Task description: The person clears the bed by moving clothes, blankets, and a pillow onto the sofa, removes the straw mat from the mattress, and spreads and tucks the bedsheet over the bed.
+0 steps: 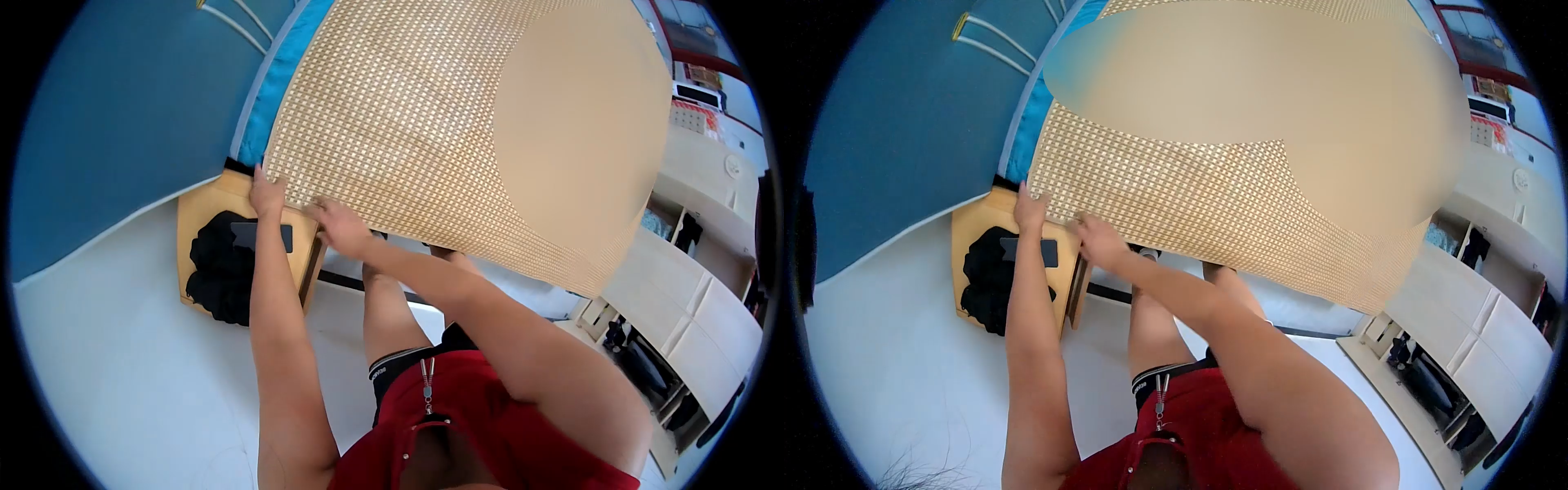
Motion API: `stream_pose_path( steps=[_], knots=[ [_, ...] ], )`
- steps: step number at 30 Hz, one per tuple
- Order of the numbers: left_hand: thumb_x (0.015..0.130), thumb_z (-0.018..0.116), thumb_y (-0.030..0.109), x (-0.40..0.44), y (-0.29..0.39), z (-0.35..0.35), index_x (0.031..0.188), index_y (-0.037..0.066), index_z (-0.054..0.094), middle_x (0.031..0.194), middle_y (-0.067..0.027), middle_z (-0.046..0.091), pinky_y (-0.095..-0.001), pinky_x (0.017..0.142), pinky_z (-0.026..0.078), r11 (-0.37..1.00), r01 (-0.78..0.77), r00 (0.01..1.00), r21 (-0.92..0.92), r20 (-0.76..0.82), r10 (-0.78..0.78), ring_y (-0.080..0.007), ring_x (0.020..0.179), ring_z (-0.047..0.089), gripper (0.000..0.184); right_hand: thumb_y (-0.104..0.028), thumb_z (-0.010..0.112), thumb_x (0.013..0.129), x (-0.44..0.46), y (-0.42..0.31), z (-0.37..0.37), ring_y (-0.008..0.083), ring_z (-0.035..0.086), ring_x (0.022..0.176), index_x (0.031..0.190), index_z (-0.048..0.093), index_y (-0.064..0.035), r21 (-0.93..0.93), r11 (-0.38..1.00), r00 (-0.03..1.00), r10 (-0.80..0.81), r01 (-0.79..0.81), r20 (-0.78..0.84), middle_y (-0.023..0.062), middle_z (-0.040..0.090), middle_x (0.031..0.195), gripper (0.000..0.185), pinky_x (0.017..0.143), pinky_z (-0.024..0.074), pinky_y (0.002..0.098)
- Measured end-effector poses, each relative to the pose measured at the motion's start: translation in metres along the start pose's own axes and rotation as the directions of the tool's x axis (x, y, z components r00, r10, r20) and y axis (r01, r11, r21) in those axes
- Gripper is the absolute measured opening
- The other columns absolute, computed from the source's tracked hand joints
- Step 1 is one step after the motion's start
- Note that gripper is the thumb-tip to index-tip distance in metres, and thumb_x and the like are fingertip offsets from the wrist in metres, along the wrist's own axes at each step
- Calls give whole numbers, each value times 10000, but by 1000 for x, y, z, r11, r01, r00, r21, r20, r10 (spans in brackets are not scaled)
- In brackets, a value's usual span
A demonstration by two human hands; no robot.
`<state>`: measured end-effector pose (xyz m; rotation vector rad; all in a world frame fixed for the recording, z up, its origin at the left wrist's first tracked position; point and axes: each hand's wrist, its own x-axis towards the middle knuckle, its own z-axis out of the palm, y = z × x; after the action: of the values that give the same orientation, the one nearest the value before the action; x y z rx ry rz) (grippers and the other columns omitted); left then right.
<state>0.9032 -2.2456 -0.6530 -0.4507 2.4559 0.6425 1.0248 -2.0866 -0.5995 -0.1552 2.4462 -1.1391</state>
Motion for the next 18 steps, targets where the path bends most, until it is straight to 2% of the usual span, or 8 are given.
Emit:
stream_pose_path(
  steps=[1, 4, 6, 8, 12, 14, 16, 18],
  knots=[
    [824, 615, 117, -6, 14, -2, 1336, 25, 421, 1250, -135, 553, -346, 925, 428, 982, 13, 999, -190, 37, -6, -262, 1086, 560, 555, -191, 642, 790, -8, 17, -8, 345, 447, 1175, 1242, 478, -40, 70, 996, 996, 55, -50, -68, 186, 451, 1261, 504, 970, 394, 402],
    [816, 560, 91, -41, 53, -4, 1241, 77, 539, 1161, -150, 607, -362, 887, 448, 847, -357, 927, -393, -42, 372, -262, 1053, 590, 426, -322, 572, 860, -25, 61, -47, 350, 515, 1093, 1250, 467, -46, 226, 953, 911, 268, -202, -313, 179, 492, 1229, 489, 897, 454, 398],
    [790, 529, 36, -107, 115, -8, 1150, 57, 603, 1104, -144, 634, -343, 860, 464, 800, -421, 881, -427, 18, 473, -260, 1004, 613, 368, -407, 520, 897, -31, 81, -102, 314, 511, 1114, 1315, 424, -50, 569, 740, 845, 517, -360, -139, 184, 489, 1253, 559, 912, 442, 374],
    [765, 499, 9, -164, 151, 13, 1150, 96, 620, 1031, -151, 640, -384, 828, 470, 646, -698, 678, -309, 6, 735, -325, 922, 603, 413, -442, 507, 909, -42, 78, -173, 269, 511, 1117, 1365, 380, -52, 814, 529, 833, 543, -240, -108, 178, 484, 1284, 613, 918, 434, 361],
    [750, 524, 4, -261, 202, 93, 1184, 90, 594, 986, -156, 637, -386, 811, 476, 405, -852, 394, -333, 103, 913, -315, 893, 597, 448, -368, 540, 904, -77, 61, -299, 239, 557, 1047, 1319, 429, -19, 908, 410, 841, 518, -86, -155, 163, 539, 1228, 553, 881, 457, 360],
    [753, 547, 30, -302, 232, 110, 1213, 106, 572, 933, -145, 633, -386, 790, 474, 363, -889, 311, -281, 212, 926, -306, 870, 588, 468, -252, 562, 886, -98, 105, -335, 228, 602, 948, 1219, 516, 12, 685, 698, 818, 507, -207, -270, 153, 618, 1080, 428, 819, 476, 348],
    [766, 552, 47, -335, 258, 120, 1228, 106, 559, 936, -128, 625, -392, 800, 468, 292, -885, 249, -363, 163, 955, -306, 861, 579, 466, -163, 562, 861, -132, 138, -372, 214, 618, 838, 1115, 584, 28, 590, 722, 683, 636, -362, -359, 135, 652, 954, 318, 752, 484, 326],
    [781, 559, 72, -360, 282, 120, 1244, 107, 544, 938, -115, 614, -400, 812, 461, 284, -851, 215, -441, 200, 956, -308, 856, 573, 464, -187, 546, 873, -177, 168, -393, 213, 605, 839, 1086, 602, 29, 678, 686, 648, 647, -265, -402, 144, 648, 957, 308, 768, 474, 330]
  ],
)
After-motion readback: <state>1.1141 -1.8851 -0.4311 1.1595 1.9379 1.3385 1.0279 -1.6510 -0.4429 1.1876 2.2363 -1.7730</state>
